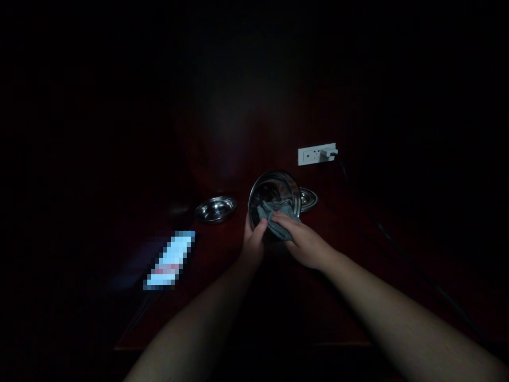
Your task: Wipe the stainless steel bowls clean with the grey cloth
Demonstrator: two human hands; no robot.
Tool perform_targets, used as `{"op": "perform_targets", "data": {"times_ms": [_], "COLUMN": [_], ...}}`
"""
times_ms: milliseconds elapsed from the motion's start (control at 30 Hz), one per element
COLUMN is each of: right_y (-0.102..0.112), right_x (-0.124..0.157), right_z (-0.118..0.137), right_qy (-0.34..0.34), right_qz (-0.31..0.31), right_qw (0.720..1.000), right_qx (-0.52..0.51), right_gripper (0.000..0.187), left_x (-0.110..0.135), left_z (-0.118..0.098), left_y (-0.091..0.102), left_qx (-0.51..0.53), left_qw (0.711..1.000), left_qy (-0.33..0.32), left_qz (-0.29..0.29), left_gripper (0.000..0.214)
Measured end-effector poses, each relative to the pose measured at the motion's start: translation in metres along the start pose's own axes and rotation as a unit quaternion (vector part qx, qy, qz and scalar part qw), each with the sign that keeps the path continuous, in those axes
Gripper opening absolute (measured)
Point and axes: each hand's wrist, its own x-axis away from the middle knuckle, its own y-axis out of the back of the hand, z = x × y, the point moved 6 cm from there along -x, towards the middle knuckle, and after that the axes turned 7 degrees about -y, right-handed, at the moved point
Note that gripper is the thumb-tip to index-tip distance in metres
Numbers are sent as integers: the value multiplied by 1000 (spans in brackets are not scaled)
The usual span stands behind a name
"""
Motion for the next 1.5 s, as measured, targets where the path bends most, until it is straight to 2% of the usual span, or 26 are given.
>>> {"op": "perform_targets", "data": {"times_ms": [333,667,767,933,1133,1500], "right_y": [0,4,4,2,2,3], "right_x": [-1,-1,-1,-1,-2,-2], "right_z": [-4,-5,-2,10,11,11], "right_qy": [4,-7,-22,7,-2,-12], "right_qz": [-25,-18,16,77,86,100], "right_qw": [999,999,998,995,994,993], "right_qx": [-24,-32,-49,-67,-66,-67], "right_gripper": [57,56,51,40,32,30], "left_x": [1,0,0,-1,0,-1], "left_z": [3,2,3,2,0,-5], "left_y": [-2,-6,-2,2,3,2], "left_qx": [12,3,-18,-37,-71,-79], "left_qw": [999,1000,999,998,996,995], "left_qy": [33,24,23,12,-6,-18], "left_qz": [-23,3,-20,-52,-59,-63], "left_gripper": [50,47,46,43,38,38]}}
